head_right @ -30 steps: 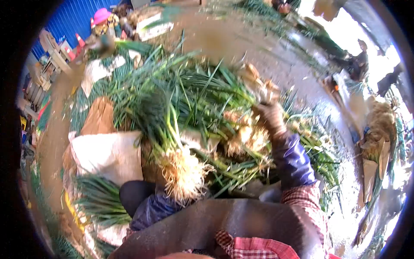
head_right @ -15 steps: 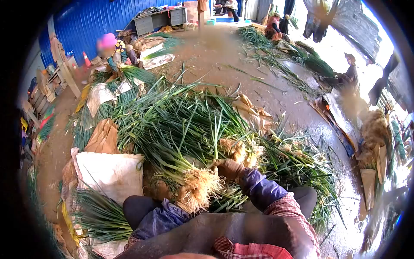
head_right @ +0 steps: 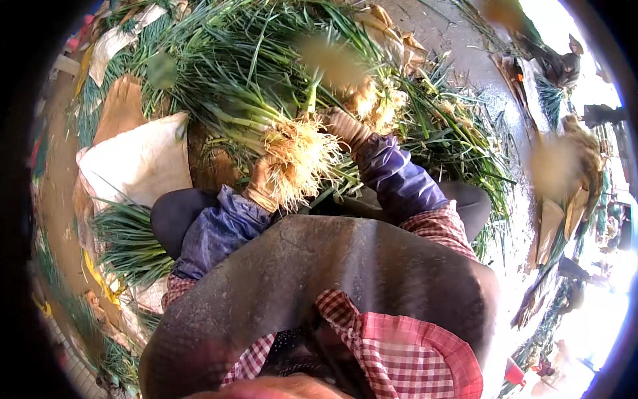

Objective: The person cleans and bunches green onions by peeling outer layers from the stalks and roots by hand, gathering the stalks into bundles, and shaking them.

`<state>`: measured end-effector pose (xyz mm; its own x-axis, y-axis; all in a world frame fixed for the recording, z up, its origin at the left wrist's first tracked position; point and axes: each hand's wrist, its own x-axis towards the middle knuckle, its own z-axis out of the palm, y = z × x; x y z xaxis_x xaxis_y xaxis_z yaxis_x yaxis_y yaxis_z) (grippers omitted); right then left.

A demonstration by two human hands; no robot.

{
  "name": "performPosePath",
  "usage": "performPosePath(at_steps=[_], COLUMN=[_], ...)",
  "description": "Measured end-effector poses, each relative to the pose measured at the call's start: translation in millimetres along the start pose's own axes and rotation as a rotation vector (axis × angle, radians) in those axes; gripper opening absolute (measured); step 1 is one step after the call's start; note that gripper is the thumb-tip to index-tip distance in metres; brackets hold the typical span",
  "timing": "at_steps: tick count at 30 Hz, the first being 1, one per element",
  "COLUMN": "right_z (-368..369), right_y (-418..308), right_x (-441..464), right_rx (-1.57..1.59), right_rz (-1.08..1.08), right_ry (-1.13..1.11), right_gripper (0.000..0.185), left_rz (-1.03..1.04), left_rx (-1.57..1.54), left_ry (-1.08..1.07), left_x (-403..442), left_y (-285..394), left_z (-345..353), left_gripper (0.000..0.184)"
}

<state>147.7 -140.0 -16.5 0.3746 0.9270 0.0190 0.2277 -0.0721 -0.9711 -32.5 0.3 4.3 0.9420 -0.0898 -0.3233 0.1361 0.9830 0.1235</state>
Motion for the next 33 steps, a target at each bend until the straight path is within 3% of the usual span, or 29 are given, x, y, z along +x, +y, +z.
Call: performPosePath(at_steps=[2,4,5,7,8,9,10,12,13,16,17,18,21,22,24,25,27,28,30,32,33], right_z=[-3.7,-0.4,-1.7,-14.4,-26.7,-24.7,-25.3,-21.9,-19.9,-25.3,-21.3,-17.3,2.1,8.2,13.8,18.4,17.6,21.0,23.5,16.5,24.4], right_y=[7.4,6.6,16.0,21.3,34.2,24.9,30.1,27.4,19.3,45.9,36.8,16.3,-36.5,-40.5,-37.1,-36.4,-24.8,-56.2,-77.1,-89.1,-111.4], right_x=[5.9,5.1,11.7,23.3,25.1,25.4,32.3,29.5,26.8,35.7,32.6,24.7,10.0,10.7,7.4,5.4,-2.9,-8.9,-14.6,-22.8,-24.1], right_rx=[-0.188,-0.205,0.633,0.869,0.885,0.849,0.950,0.661,0.461,0.331,0.335,0.392,0.515,0.571,0.520,0.629,0.838,0.509,0.323,0.448,0.410], right_rz=[-0.137,-0.116,0.303,0.509,0.562,0.596,0.563,0.420,0.361,0.350,0.362,0.385,0.413,0.322,0.265,0.135,-0.075,-0.023,-0.188,-0.203,-0.136], right_ry=[0.008,0.128,0.205,0.354,0.273,0.333,0.376,0.382,0.410,0.813,0.847,0.835,0.799,0.855,0.781,0.739,0.534,0.573,0.574,0.498,0.628], right_gripper=[0.033,0.032,0.025,0.024,0.028,0.022,0.018,0.021,0.027,0.054,0.047,0.040,0.019,0.015,0.017,0.018,0.022,0.024,0.025,0.022,0.021], left_rz=[-0.070,-0.126,-0.117,-0.112,-0.087,-0.061,-0.032,0.119,-0.197,-0.071,-0.030,-0.102,0.004,-0.017,-0.028,-0.036,-0.023,-0.015,0.103,0.151,0.129], left_rx=[-0.099,-0.092,-0.027,0.036,0.074,0.116,0.163,0.433,0.346,0.415,0.351,0.261,0.212,0.166,0.041,0.024,-0.026,-0.021,-0.026,0.044,0.067], left_ry=[0.027,0.018,-0.036,-0.090,-0.061,-0.036,-0.019,-0.077,0.038,-0.095,-0.006,-0.157,-0.106,-0.081,-0.062,-0.057,-0.112,-0.161,-0.194,-0.093,-0.127], left_x=[4.6,8.5,10.9,14.4,15.8,17.8,19.2,7.1,-0.6,-2.1,0.5,-1.1,11.5,12.2,11.1,11.2,17.3,17.3,14.2,14.6,18.9], left_y=[1.3,3.5,2.5,-3.2,-8.3,-12.4,-12.5,-10.9,-3.1,-3.3,-5.8,1.4,-9.9,-10.2,-9.7,-8.4,-7.9,-7.2,-10.1,-4.9,-1.7], left_z=[-16.9,-19.3,-20.2,-23.7,-30.6,-37.9,-38.4,-41.2,-31.7,3.7,-9.3,-10.2,-5.5,-5.2,-11.5,-15.2,-20.8,-17.0,1.0,2.6,-8.4], left_gripper=[0.042,0.043,0.044,0.044,0.043,0.043,0.042,0.044,0.048,0.052,0.049,0.046,0.051,0.053,0.060,0.061,0.062,0.062,0.055,0.036,0.033])
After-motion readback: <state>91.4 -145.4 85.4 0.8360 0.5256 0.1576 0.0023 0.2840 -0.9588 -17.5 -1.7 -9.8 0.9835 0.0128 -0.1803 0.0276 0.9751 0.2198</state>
